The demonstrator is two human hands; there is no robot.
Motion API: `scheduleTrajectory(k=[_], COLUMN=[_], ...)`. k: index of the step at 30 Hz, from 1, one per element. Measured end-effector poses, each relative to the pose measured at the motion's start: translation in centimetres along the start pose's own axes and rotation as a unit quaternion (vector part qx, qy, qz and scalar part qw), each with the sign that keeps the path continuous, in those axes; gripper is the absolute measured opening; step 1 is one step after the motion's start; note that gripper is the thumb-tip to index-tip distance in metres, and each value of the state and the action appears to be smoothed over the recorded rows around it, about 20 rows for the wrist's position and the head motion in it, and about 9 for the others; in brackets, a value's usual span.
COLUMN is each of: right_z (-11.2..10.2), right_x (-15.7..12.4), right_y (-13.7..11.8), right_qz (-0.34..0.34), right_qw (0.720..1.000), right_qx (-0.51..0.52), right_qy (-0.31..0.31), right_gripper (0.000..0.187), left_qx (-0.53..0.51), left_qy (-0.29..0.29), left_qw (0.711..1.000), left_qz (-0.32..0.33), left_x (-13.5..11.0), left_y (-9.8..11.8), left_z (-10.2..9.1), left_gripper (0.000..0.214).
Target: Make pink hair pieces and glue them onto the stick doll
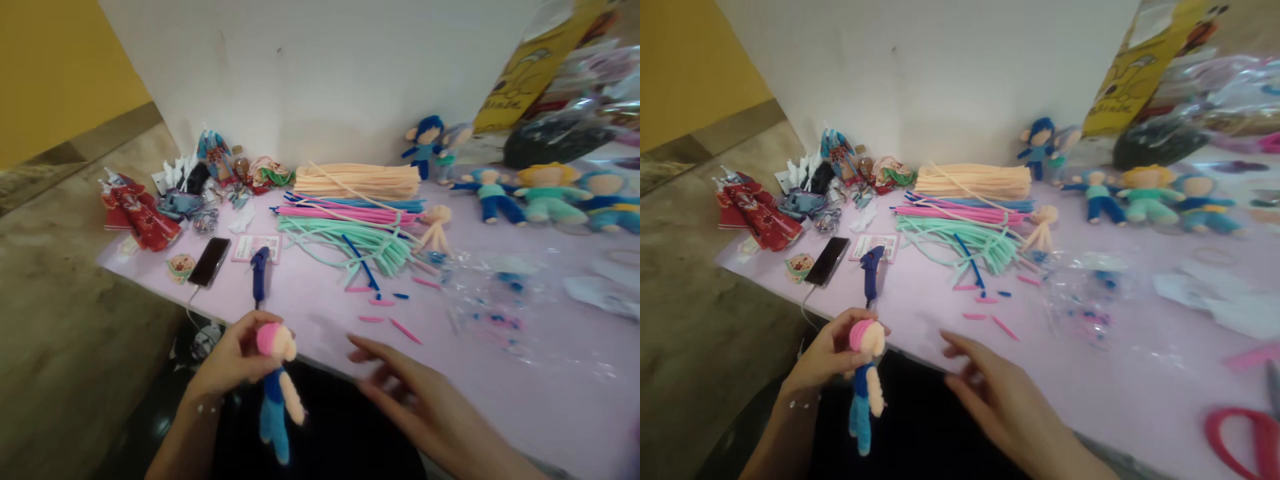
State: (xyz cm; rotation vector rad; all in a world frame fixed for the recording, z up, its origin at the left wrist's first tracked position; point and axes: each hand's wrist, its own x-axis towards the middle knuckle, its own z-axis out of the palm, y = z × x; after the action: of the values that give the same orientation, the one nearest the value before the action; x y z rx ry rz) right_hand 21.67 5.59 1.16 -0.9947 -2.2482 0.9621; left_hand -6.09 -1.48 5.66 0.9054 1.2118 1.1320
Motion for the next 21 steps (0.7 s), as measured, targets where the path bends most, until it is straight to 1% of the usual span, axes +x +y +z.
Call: scheduleTrajectory(k=[1,2,4,6,9,12,14,18,19,21], right_z=[1.3,2.7,5.4,7.6,9.7,10.4,10.3,9.0,8.5,7.2], right_x=[2.9,5.7,10.4,14.0,17.2,18.7,19.0,18.1,17.6,16.5], right_y=[-1.4,-2.7,-4.7,-5.8,-6.6,-6.7,-6.4,-5.2,-4.9,-4.4], right_qz=[0.003,0.012,0.024,0.048,0.097,0.135,0.152,0.17,0.169,0.168], right_qw=[1.0,1.0,1.0,0.998,0.993,0.988,0.985,0.973,0.969,0.955], right_qx=[0.015,0.005,-0.012,-0.03,-0.044,-0.024,0.007,0.108,0.142,0.218], right_qy=[-0.012,-0.016,-0.002,0.024,0.058,0.077,0.087,0.111,0.113,0.109], right_gripper=[0.043,0.049,0.06,0.072,0.086,0.085,0.08,0.073,0.069,0.055], left_qx=[-0.01,-0.018,-0.032,-0.048,-0.085,-0.133,-0.159,-0.201,-0.213,-0.241], left_qy=[0.008,0.015,0.033,0.059,0.107,0.155,0.169,0.159,0.155,0.146], left_qw=[1.0,1.0,0.999,0.997,0.99,0.978,0.972,0.966,0.964,0.959], left_qz=[-0.011,-0.019,-0.026,-0.024,-0.03,-0.027,-0.021,-0.021,-0.02,-0.014], left_x=[-0.5,-0.9,-1.3,-1.5,-1.2,-0.3,0.4,1.2,1.4,1.5], left_y=[0.0,0.0,-0.1,-0.2,-0.5,-0.9,-1.2,-1.9,-2.0,-2.1], left_z=[-0.6,-1.1,-2.1,-2.9,-3.8,-4.5,-4.9,-5.9,-6.1,-6.3], left_gripper=[0.048,0.05,0.053,0.055,0.057,0.06,0.063,0.061,0.058,0.054])
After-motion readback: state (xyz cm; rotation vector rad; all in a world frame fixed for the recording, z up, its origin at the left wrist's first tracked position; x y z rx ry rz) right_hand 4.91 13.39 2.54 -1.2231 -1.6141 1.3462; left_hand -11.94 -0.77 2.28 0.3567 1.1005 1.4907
